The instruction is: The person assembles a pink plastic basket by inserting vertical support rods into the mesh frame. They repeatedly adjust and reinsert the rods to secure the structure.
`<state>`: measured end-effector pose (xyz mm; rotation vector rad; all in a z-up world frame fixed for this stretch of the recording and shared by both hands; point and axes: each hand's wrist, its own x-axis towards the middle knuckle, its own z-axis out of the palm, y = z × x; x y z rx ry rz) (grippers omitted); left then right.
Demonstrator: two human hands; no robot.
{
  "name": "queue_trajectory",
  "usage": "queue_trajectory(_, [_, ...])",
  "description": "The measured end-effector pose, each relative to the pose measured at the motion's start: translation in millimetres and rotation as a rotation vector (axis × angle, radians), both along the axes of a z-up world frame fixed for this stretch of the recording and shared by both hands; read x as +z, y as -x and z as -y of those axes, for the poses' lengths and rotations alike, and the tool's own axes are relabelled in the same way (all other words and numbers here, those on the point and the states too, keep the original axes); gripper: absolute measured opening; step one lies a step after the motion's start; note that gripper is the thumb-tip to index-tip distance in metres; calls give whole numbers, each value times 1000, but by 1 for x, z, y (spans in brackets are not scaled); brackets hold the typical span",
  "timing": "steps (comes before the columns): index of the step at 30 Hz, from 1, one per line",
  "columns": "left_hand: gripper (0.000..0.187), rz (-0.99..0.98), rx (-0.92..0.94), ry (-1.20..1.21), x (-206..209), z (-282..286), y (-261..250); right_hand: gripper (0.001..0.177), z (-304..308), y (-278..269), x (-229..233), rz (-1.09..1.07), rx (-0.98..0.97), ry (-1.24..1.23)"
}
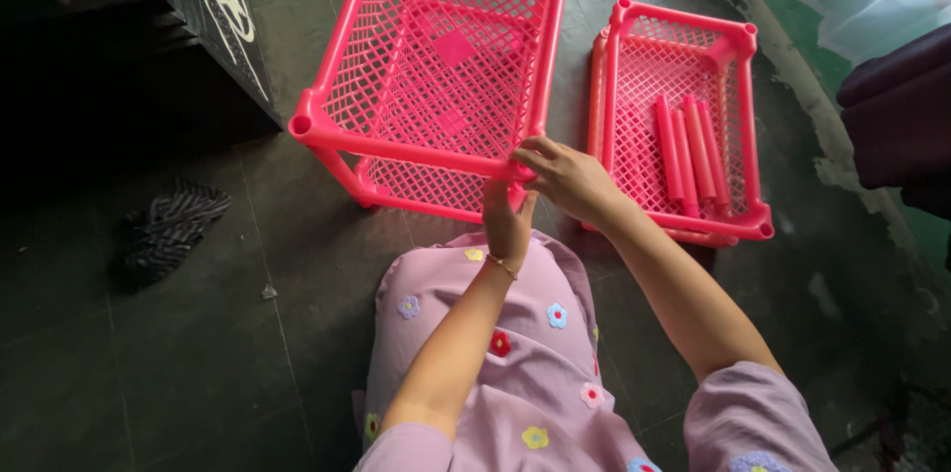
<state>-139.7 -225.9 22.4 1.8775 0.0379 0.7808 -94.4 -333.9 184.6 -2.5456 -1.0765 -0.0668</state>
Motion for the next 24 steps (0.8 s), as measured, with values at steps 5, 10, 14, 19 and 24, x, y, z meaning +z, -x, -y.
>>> queue_trajectory(5, [43,-23,26,-13,-8,-3,-1,39,6,-2,11,36,9,-72])
queue_trajectory(10, [42,-1,56,-42,3,-4,1,37,-1,4,2,30,15,-16])
queue_trajectory(14, [48,-154,84,183,10,-4,1,39,1,4,-10,-7,-19,1])
queue_trajectory(19, [41,-136,60,189,17,-4,3,33,6,-2,-14,131,134,9])
queue_trajectory(24, [39,-99,31,217,21,-5,6,33,2,3,-13,-65,-42,1])
